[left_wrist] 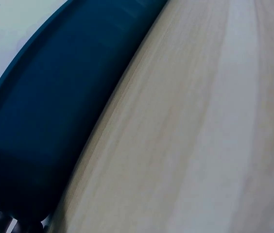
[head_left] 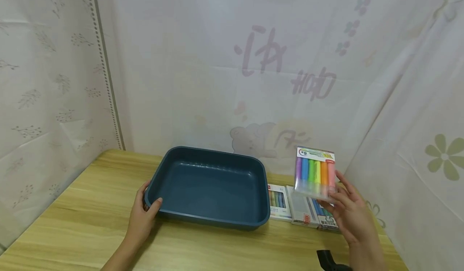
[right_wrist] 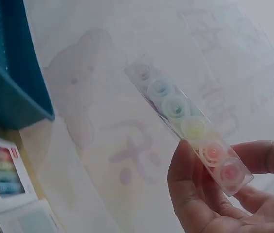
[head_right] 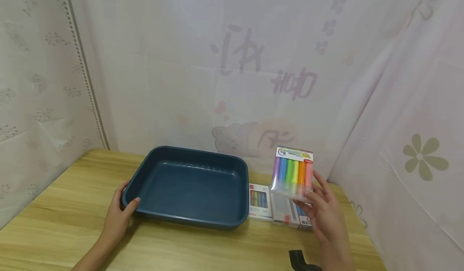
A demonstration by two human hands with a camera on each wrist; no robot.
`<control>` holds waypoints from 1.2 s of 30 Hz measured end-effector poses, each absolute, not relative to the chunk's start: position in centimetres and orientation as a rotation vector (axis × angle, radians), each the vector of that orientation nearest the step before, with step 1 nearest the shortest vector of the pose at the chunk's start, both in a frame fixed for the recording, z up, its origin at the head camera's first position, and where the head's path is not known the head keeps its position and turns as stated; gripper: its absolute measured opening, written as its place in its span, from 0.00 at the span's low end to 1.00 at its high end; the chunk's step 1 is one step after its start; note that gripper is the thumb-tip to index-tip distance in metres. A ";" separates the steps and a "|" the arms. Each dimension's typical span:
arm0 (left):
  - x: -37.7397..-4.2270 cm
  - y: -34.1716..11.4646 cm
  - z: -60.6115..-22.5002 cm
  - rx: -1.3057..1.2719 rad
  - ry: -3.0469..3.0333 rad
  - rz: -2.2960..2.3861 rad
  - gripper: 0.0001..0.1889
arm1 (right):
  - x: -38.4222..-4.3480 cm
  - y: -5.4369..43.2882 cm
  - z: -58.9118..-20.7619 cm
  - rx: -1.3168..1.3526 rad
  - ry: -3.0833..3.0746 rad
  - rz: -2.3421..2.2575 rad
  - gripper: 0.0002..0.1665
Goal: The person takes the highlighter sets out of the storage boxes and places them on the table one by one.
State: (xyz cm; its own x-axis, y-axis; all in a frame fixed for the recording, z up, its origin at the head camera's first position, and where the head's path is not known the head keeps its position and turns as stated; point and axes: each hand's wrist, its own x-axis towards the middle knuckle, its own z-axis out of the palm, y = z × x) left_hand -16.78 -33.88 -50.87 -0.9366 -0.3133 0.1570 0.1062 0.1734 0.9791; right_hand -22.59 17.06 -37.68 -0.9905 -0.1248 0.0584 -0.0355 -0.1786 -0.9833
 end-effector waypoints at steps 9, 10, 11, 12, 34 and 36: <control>-16.6 -34.3 -50.6 0.228 -2.166 -1.764 0.35 | -23.4 18.6 -38.4 0.089 1.948 -2.392 0.44; -16.6 -34.4 -50.7 0.228 -2.168 -1.760 0.35 | -23.5 18.7 -38.5 0.118 1.935 -2.398 0.44; -16.6 -34.4 -50.7 0.230 -2.168 -1.756 0.35 | -23.7 18.8 -38.6 0.144 1.913 -2.413 0.43; -16.6 -34.4 -50.7 0.232 -2.171 -1.751 0.36 | -23.8 19.0 -38.7 0.165 1.895 -2.427 0.43; -16.8 -34.1 -50.9 0.232 -2.148 -1.776 0.36 | -25.2 22.5 -42.1 0.340 1.640 -2.554 0.39; -16.8 -33.9 -50.9 0.227 -2.141 -1.796 0.35 | -25.1 23.0 -42.3 0.386 1.646 -2.545 0.37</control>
State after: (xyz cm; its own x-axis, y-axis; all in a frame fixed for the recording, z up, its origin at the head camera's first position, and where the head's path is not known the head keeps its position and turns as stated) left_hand -16.83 -33.85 -50.94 -0.9306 -0.3327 0.1525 0.0923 0.1899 0.9775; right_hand -25.13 23.01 -42.28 -0.9644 0.0639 -0.2567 0.2079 -0.4167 -0.8849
